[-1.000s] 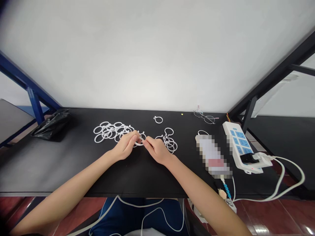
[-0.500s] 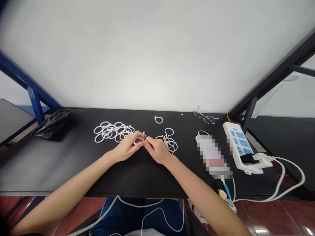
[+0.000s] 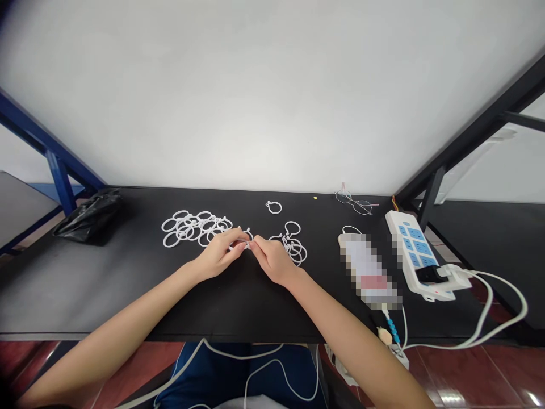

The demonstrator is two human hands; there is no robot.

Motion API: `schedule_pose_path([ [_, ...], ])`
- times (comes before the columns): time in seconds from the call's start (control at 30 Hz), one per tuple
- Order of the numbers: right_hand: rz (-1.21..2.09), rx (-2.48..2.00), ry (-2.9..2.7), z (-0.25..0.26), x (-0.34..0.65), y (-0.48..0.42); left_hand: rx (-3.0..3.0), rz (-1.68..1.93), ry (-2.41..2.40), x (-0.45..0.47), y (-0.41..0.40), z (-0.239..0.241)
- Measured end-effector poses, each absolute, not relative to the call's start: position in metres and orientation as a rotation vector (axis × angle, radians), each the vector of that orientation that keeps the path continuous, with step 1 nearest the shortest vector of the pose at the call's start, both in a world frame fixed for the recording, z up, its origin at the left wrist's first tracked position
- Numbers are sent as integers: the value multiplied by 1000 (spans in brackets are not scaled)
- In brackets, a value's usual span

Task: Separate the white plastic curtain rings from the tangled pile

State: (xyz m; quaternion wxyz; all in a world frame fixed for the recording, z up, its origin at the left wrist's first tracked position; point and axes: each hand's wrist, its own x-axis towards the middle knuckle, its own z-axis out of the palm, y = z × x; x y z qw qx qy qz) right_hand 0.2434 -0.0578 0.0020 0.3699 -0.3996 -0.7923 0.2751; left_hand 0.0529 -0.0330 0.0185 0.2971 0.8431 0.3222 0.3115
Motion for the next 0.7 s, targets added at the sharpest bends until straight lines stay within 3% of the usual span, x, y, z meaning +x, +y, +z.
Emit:
schedule_pose_path([
  [0.7,692,-1035,-2034,2,242,-58,2222,815,877,55,-33,18],
])
